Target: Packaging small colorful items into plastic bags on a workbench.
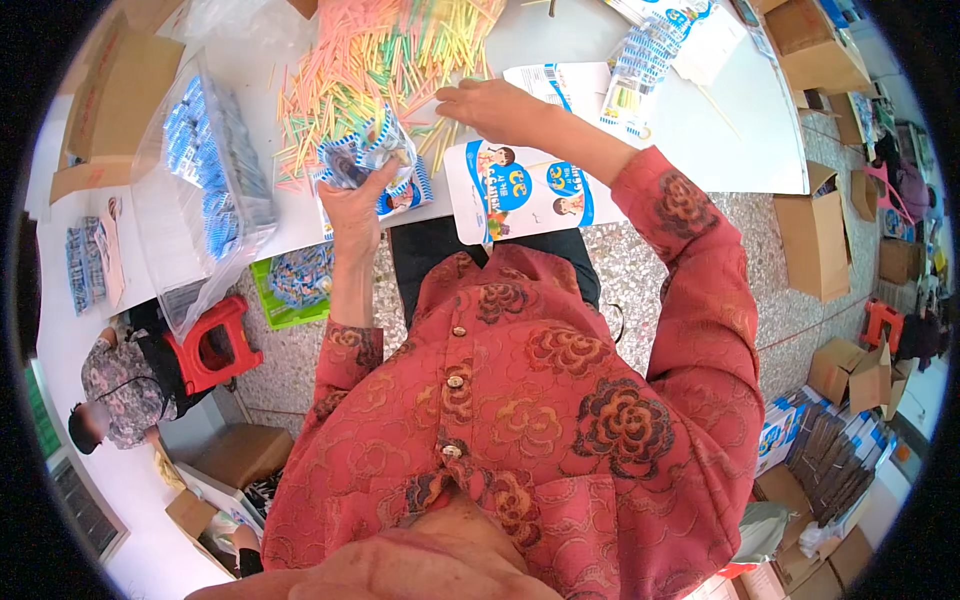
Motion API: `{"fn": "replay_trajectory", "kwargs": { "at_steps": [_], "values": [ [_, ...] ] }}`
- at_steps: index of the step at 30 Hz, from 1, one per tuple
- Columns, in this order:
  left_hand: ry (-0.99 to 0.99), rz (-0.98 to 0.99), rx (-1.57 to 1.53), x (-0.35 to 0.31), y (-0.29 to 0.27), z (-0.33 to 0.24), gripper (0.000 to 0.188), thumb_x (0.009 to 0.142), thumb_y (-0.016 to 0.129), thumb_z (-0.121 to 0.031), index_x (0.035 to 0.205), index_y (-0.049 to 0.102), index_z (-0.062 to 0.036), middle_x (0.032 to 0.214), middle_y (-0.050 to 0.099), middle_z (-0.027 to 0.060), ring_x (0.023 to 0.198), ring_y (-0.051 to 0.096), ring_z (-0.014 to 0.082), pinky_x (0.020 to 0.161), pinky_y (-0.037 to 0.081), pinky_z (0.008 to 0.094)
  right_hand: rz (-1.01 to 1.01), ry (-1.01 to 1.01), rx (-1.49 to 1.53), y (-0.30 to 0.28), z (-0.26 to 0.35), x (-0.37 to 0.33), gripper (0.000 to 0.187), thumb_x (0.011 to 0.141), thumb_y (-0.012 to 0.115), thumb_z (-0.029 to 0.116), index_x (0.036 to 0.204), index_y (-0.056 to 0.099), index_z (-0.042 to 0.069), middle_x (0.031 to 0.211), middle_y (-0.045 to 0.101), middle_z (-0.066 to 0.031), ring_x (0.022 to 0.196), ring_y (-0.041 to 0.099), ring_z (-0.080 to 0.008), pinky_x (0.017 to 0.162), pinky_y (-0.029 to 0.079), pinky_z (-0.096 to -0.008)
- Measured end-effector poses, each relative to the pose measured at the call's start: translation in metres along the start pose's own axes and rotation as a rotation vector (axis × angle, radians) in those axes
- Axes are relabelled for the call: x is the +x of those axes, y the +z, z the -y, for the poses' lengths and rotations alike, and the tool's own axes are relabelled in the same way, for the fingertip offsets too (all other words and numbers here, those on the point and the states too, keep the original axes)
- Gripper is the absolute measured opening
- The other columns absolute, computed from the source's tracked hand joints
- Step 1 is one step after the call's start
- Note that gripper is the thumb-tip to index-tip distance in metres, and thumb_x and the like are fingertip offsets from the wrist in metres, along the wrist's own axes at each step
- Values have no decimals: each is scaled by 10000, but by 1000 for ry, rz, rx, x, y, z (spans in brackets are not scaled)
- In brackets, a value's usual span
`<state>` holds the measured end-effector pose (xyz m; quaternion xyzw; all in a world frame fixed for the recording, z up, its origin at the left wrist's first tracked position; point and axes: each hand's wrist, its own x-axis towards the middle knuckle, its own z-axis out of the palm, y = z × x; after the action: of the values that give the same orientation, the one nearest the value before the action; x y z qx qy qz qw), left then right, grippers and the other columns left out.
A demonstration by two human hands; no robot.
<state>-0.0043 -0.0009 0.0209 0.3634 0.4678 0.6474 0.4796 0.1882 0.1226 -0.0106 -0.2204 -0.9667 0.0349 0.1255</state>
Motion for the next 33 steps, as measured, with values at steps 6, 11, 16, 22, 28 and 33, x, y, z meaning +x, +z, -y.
{"fn": "replay_trajectory", "kwargs": {
  "at_steps": [6,11,16,22,28,33],
  "values": [
    [-69,58,32,-1,-7,3,336,705,695,69,1023,600,15,924,650,56,799,625,124,755,500,272,103,-147,-146,16,4,25,179,706,591,28,878,542,17,842,586,-121,811,607,-271,642,509,-352],
    [-46,51,19,-1,-5,5,279,705,717,30,963,620,-10,829,644,22,679,589,81,622,464,222,75,-132,-161,12,13,31,102,710,591,49,790,538,15,686,579,-115,694,618,-280,596,505,-351],
    [-46,41,-10,-3,-2,5,239,709,734,-9,925,632,-29,773,643,-2,601,564,43,523,440,178,75,-11,-230,22,14,22,85,696,591,20,773,566,-5,799,589,-152,766,617,-282,616,510,-350],
    [-45,43,-1,-5,1,2,247,714,730,-18,942,634,-22,808,651,8,633,573,45,550,442,178,-71,145,-47,14,6,14,77,690,589,12,766,578,0,794,597,-147,761,624,-271,618,513,-341],
    [-100,92,57,-5,-1,7,224,712,723,-12,921,643,-10,826,654,16,664,574,49,594,447,183,-389,416,769,-64,14,9,132,804,610,48,917,606,-22,739,619,-54,635,565,-91,600,479,-220],
    [-88,118,54,-3,7,12,238,712,704,8,939,633,11,852,658,39,715,593,63,665,473,205,-405,415,1136,-114,48,6,137,832,608,44,960,611,-6,803,617,17,705,557,-27,620,460,-171]
  ]
}}
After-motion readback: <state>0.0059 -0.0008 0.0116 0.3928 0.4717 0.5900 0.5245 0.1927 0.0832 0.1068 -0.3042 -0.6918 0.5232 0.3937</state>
